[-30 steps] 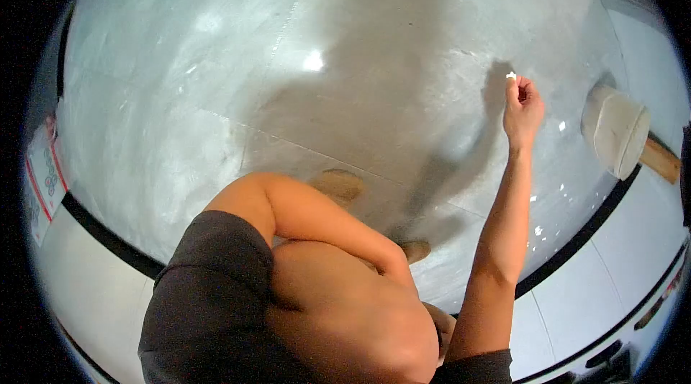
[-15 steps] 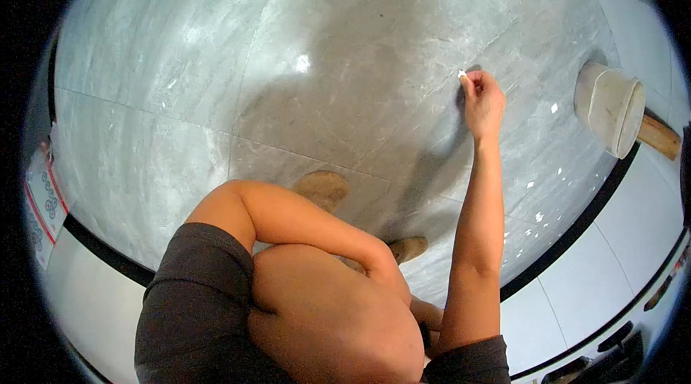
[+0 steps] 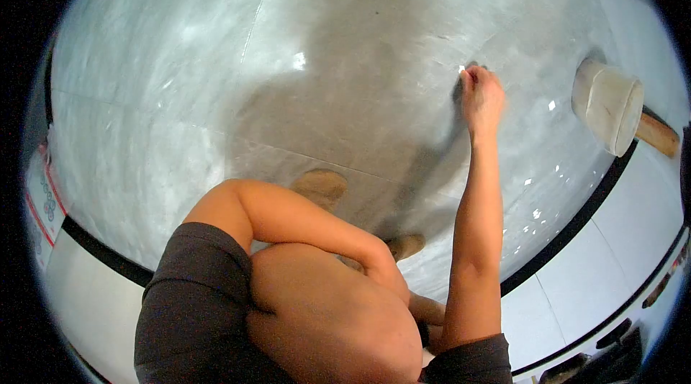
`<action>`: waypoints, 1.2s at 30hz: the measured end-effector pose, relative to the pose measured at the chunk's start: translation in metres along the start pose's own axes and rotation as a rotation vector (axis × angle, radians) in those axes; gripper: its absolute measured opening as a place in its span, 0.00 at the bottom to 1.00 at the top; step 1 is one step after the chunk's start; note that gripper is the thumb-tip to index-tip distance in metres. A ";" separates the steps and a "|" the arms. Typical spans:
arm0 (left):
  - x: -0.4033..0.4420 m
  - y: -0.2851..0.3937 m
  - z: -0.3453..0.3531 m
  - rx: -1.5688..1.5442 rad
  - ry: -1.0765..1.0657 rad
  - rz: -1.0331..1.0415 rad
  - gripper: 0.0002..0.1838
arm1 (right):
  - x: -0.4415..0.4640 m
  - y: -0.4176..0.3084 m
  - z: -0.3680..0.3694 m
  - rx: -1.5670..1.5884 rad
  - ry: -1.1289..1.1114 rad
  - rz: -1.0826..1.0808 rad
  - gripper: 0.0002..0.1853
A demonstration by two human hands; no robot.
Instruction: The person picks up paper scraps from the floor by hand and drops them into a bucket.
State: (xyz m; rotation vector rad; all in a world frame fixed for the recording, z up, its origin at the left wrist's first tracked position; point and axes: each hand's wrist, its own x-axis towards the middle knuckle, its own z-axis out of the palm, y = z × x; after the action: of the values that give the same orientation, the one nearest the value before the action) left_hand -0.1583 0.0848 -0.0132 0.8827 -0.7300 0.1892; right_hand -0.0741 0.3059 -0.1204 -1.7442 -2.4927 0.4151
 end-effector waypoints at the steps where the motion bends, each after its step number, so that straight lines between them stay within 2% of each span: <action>1: 0.001 -0.002 0.000 -0.008 0.000 -0.014 0.15 | 0.003 0.001 -0.001 -0.060 -0.026 -0.046 0.06; 5: 0.000 0.007 -0.002 -0.051 -0.007 -0.029 0.15 | -0.003 0.003 -0.004 -0.146 -0.073 -0.122 0.07; 6: -0.002 0.009 -0.003 0.017 -0.002 -0.038 0.15 | -0.008 0.014 -0.001 -0.153 0.033 -0.172 0.07; 8: -0.006 0.011 -0.003 0.151 0.012 -0.053 0.15 | -0.017 0.039 -0.020 0.078 0.083 0.026 0.07; 11: -0.010 0.002 0.002 0.033 0.063 -0.020 0.15 | -0.030 0.090 -0.071 0.302 0.241 0.257 0.09; 13: -0.009 -0.001 0.002 -0.010 0.034 -0.027 0.16 | -0.027 0.123 -0.115 0.187 0.362 0.369 0.11; 18: -0.006 0.005 -0.015 -0.098 -0.061 -0.064 0.18 | 0.011 0.227 -0.216 0.032 0.760 0.425 0.16; 20: -0.006 -0.009 -0.018 -0.180 -0.055 -0.127 0.18 | 0.037 0.262 -0.250 -0.115 0.871 0.439 0.14; 22: -0.005 -0.010 -0.025 -0.152 -0.068 -0.144 0.18 | 0.061 0.303 -0.272 -0.236 0.866 0.528 0.15; 25: -0.004 -0.016 -0.031 -0.175 -0.045 -0.153 0.19 | 0.081 0.347 -0.295 -0.457 0.553 0.555 0.14; 27: -0.002 -0.022 -0.030 -0.224 -0.030 -0.118 0.20 | 0.083 0.353 -0.304 -0.413 0.535 0.546 0.15; 31: 0.003 -0.021 -0.036 -0.220 -0.049 -0.130 0.20 | 0.050 0.307 -0.296 -0.304 0.760 0.578 0.21; 33: 0.004 -0.020 -0.038 -0.192 -0.048 -0.127 0.20 | 0.021 0.295 -0.271 -0.343 0.707 0.452 0.20; 35: 0.003 -0.021 -0.038 -0.154 -0.054 -0.146 0.19 | -0.010 0.271 -0.212 -0.154 0.609 0.268 0.15; 36: 0.002 -0.022 -0.037 -0.136 -0.054 -0.156 0.19 | -0.017 0.262 -0.178 -0.093 0.516 0.266 0.13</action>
State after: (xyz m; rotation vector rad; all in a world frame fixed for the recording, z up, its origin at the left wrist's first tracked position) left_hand -0.1283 0.0983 -0.0412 0.8127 -0.7123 -0.0227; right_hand 0.2079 0.4050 -0.0160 -1.9203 -1.9579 -0.1336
